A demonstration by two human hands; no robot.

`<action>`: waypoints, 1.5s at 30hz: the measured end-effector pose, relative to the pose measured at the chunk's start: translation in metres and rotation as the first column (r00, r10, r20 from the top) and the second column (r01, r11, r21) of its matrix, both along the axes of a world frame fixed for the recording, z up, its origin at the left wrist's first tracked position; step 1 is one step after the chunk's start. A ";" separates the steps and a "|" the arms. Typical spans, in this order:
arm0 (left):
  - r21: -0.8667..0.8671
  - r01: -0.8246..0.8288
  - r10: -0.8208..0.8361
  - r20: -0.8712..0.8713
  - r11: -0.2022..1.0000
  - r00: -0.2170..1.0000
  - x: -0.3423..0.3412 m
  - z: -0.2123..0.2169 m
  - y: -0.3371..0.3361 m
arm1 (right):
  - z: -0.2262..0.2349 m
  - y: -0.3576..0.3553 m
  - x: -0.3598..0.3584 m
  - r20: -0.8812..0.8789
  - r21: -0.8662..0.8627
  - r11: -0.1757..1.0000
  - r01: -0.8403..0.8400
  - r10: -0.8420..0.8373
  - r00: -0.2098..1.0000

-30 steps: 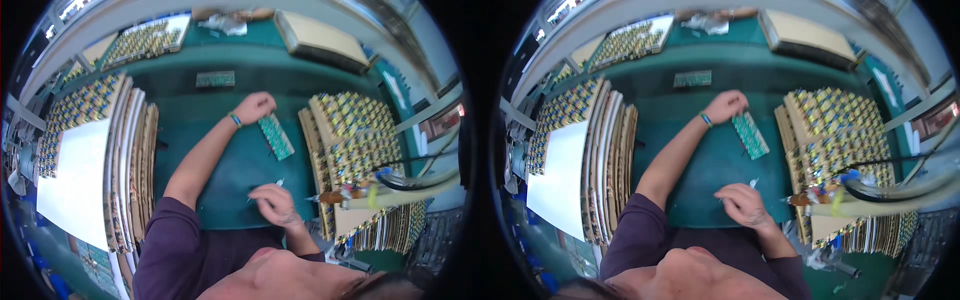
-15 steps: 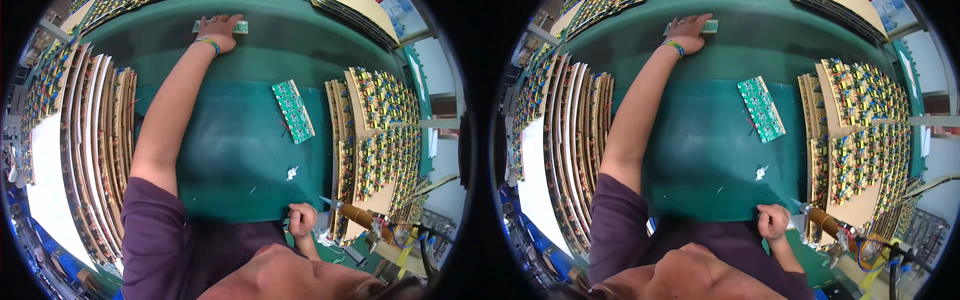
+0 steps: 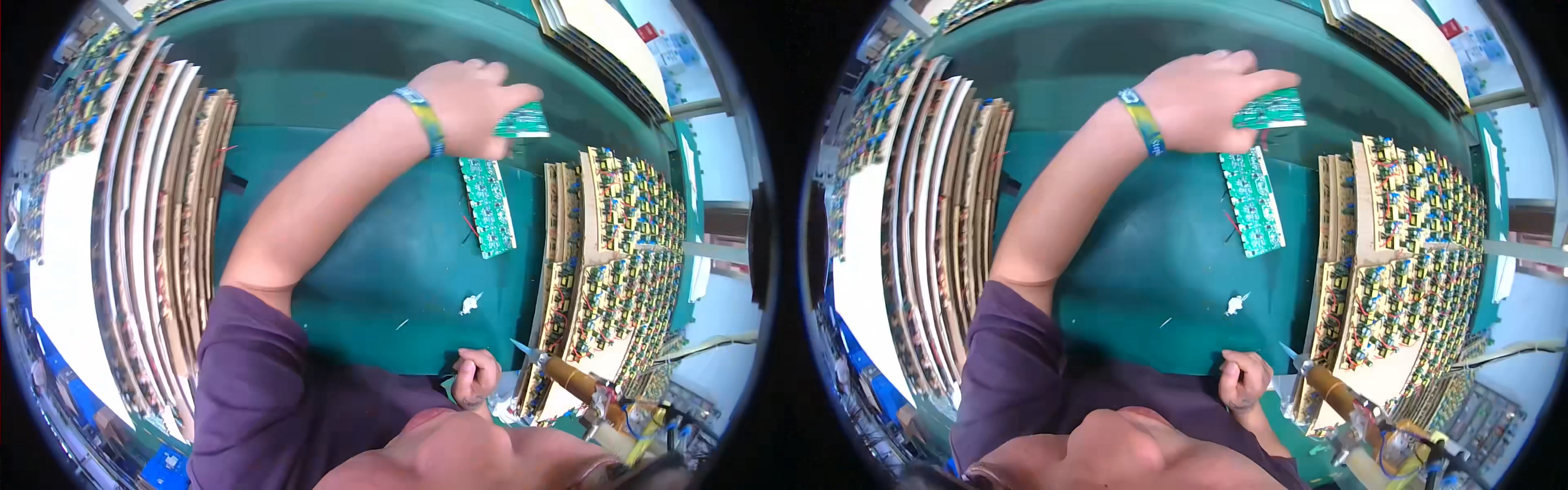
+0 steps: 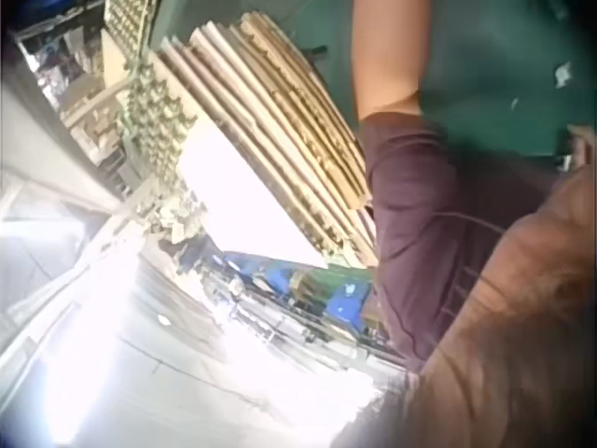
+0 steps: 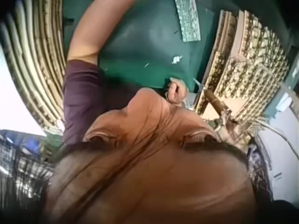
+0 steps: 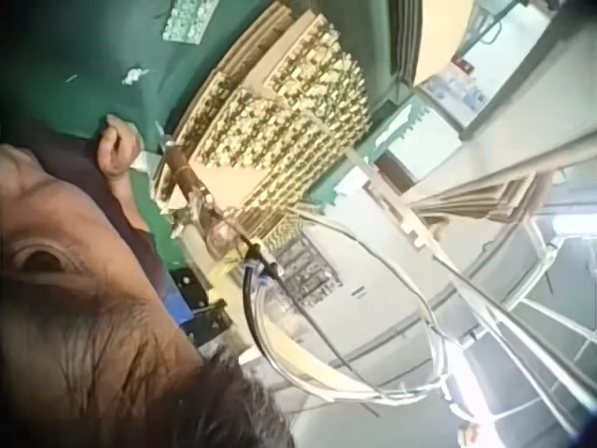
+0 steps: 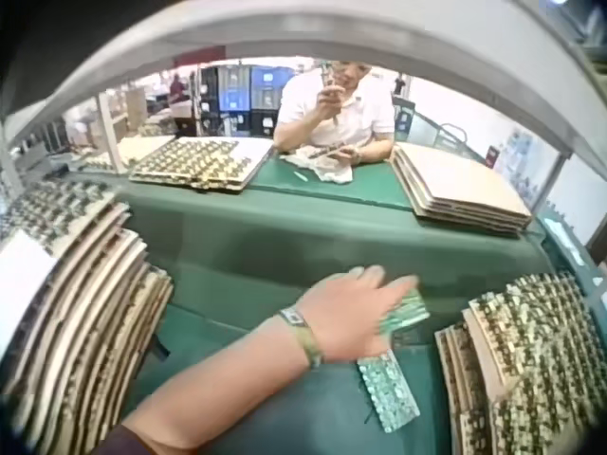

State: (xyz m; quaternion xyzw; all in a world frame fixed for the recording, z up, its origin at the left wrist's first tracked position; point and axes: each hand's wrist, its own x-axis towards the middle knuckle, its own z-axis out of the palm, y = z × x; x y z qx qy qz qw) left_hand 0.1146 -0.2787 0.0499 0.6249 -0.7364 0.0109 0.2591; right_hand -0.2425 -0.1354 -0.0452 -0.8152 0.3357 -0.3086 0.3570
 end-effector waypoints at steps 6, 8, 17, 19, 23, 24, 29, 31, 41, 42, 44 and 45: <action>0.461 -0.342 0.287 0.189 0.819 0.939 0.013 -0.030 0.066 | 0.005 -0.005 -0.004 0.080 0.034 0.994 -0.104 0.101 0.992; 0.446 -0.385 0.335 0.190 0.808 0.923 0.009 -0.033 0.080 | 0.007 -0.005 -0.004 0.086 0.031 0.992 -0.119 0.116 0.990; 0.319 -0.470 0.439 0.168 0.823 0.883 0.000 -0.044 0.100 | 0.005 -0.009 -0.005 0.101 0.004 0.985 -0.175 0.174 0.980; 0.327 -0.480 0.450 0.169 0.814 0.877 -0.002 -0.041 0.102 | 0.004 -0.007 -0.007 0.114 -0.002 0.984 -0.181 0.180 0.977; 0.328 -0.438 0.420 0.129 0.837 0.898 -0.007 -0.036 0.111 | -0.001 -0.002 -0.018 0.250 -0.013 0.989 -0.150 0.148 0.957; 0.285 -0.408 0.400 0.086 0.868 0.912 -0.010 -0.035 0.116 | -0.004 -0.002 -0.023 0.333 -0.035 0.990 -0.134 0.138 0.933; 0.198 -0.286 0.314 -0.125 0.937 0.941 -0.064 -0.017 0.155 | 0.009 -0.004 -0.023 0.742 -0.151 0.981 0.126 0.028 0.670; 0.108 -0.160 0.190 -0.378 0.981 0.906 -0.083 -0.007 0.177 | 0.017 -0.003 -0.032 0.800 -0.199 0.974 0.107 0.099 0.591; 0.230 -0.049 0.189 -0.638 0.972 0.747 -0.108 -0.026 0.248 | 0.065 -0.029 0.024 0.758 -0.056 0.946 0.319 -0.167 0.630; 0.238 -0.037 0.183 -0.629 0.971 0.756 -0.107 -0.028 0.255 | 0.069 -0.032 0.031 0.733 -0.066 0.959 0.275 -0.140 0.665; 0.248 -0.058 0.241 -0.816 0.967 0.525 -0.104 -0.040 0.266 | 0.069 -0.038 0.038 0.694 -0.055 0.971 0.234 -0.131 0.708; 0.232 -0.069 0.233 -0.815 0.970 0.531 -0.104 -0.042 0.268 | 0.072 -0.040 0.041 0.681 -0.034 0.975 0.220 -0.139 0.719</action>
